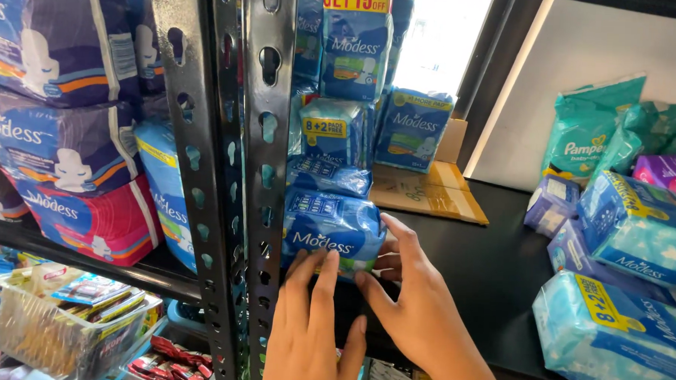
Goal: The person arranges packages of Modess sanitary pads on a store shelf. They pick up the packages, turn them to check the labels, and place them neatly in rows on the shelf.
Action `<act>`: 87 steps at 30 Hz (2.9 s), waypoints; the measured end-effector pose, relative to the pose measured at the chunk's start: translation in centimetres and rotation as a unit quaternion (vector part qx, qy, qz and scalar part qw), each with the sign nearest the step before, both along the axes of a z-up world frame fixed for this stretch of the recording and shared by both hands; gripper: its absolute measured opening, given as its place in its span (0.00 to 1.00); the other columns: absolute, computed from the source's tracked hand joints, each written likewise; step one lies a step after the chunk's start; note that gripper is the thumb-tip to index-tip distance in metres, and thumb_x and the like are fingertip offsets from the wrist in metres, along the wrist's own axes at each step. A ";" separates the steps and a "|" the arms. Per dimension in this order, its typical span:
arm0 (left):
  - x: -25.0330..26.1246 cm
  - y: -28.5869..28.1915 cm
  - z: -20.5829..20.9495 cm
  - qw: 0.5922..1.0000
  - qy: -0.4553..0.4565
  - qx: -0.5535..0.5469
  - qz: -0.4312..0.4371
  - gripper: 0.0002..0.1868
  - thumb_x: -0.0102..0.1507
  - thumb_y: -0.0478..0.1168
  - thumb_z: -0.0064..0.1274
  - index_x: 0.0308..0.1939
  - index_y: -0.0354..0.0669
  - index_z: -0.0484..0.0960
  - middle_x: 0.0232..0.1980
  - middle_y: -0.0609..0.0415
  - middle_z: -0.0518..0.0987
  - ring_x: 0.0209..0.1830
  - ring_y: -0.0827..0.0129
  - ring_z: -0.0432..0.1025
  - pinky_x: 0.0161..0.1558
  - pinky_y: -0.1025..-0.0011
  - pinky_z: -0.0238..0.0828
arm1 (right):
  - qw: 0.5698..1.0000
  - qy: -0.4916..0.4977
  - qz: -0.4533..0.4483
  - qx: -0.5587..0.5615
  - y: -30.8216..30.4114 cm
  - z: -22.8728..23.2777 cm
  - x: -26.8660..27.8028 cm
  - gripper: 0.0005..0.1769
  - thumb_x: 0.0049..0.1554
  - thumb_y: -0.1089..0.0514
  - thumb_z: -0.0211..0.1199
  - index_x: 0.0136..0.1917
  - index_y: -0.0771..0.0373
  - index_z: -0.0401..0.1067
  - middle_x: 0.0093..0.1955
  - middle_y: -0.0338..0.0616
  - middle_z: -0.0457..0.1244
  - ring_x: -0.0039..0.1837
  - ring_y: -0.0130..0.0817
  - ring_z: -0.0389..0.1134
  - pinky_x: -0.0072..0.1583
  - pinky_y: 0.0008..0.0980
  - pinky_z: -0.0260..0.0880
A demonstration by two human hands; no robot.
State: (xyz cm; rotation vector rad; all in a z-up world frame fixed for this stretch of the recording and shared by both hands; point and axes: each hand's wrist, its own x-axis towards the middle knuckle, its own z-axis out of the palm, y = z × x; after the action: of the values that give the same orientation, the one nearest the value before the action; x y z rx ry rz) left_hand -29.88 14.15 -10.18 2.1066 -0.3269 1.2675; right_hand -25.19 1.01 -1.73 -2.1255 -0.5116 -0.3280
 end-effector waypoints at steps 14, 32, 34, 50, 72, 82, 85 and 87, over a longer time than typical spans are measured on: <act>-0.3 0.4 0.4 0.999 0.010 0.025 -0.022 0.46 0.56 0.38 0.59 0.75 0.30 0.55 0.77 0.29 0.56 0.76 0.28 0.51 0.71 0.42 0.48 | 1.000 -0.005 0.018 0.010 0.1 -0.3 0.0 0.49 0.50 0.62 0.68 0.80 0.53 0.52 0.55 0.45 0.68 0.56 0.34 0.74 0.57 0.34 0.75; -1.5 -4.3 3.2 0.992 -0.078 0.055 -0.079 0.25 0.58 0.37 0.59 0.59 0.41 0.75 0.71 0.43 0.67 0.78 0.34 0.54 0.72 0.39 0.49 | 0.970 -0.236 -0.042 0.044 -6.0 -1.5 -4.4 0.22 0.55 0.64 0.65 0.63 0.62 0.71 0.61 0.46 0.68 0.61 0.37 0.73 0.57 0.33 0.75; -1.5 -6.1 3.4 0.990 -0.089 0.053 -0.100 0.19 0.60 0.37 0.59 0.55 0.45 0.79 0.69 0.49 0.71 0.77 0.42 0.59 0.73 0.40 0.51 | 0.960 -0.269 -0.070 0.044 -7.9 -1.4 -5.6 0.19 0.56 0.64 0.64 0.61 0.62 0.72 0.61 0.46 0.68 0.60 0.37 0.73 0.56 0.31 0.76; -0.9 -21.2 7.5 0.972 -0.094 0.032 -0.211 0.16 0.60 0.37 0.57 0.53 0.44 0.80 0.64 0.49 0.75 0.72 0.44 0.65 0.72 0.45 0.55 | 0.925 -0.304 -0.226 0.039 -25.0 -2.2 -9.5 0.15 0.56 0.64 0.66 0.57 0.61 0.76 0.58 0.43 0.70 0.54 0.31 0.72 0.55 0.29 0.72; 2.8 -33.5 12.1 0.976 0.004 0.182 -0.118 0.35 0.60 0.52 0.59 0.66 0.39 0.70 0.52 0.43 0.78 0.51 0.47 0.73 0.57 0.48 0.63 | 0.891 -0.329 -0.300 0.088 -40.6 -2.1 -6.8 0.28 0.60 0.61 0.65 0.71 0.64 0.64 0.68 0.49 0.59 0.64 0.37 0.67 0.63 0.34 0.68; 3.9 -33.9 11.3 0.969 0.044 0.182 -0.161 0.38 0.60 0.48 0.59 0.73 0.48 0.64 0.54 0.41 0.81 0.50 0.43 0.75 0.59 0.43 0.61 | 0.925 -0.275 -0.254 0.066 -40.6 -1.0 -5.7 0.31 0.58 0.63 0.64 0.73 0.63 0.64 0.62 0.49 0.63 0.56 0.35 0.72 0.57 0.32 0.73; 3.8 -33.8 11.1 0.963 0.030 0.156 -0.219 0.34 0.60 0.41 0.58 0.70 0.47 0.67 0.56 0.43 0.81 0.56 0.43 0.75 0.63 0.48 0.63 | 0.923 -0.270 -0.258 0.096 -40.6 -1.5 -5.6 0.28 0.57 0.65 0.65 0.70 0.63 0.65 0.61 0.48 0.63 0.54 0.35 0.72 0.57 0.32 0.72; 3.1 -33.6 11.6 0.958 0.017 0.144 -0.249 0.33 0.60 0.40 0.59 0.68 0.45 0.68 0.58 0.43 0.79 0.57 0.41 0.74 0.60 0.50 0.64 | 0.920 -0.285 -0.232 0.134 -40.8 -2.1 -5.2 0.26 0.58 0.67 0.64 0.69 0.64 0.64 0.64 0.49 0.62 0.58 0.35 0.70 0.59 0.32 0.71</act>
State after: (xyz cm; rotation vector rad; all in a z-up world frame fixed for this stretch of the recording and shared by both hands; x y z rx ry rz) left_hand -26.73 -19.41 1.46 2.0871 -1.0094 0.9217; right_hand -30.41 -39.83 -3.81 -1.8424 -0.2509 -1.2391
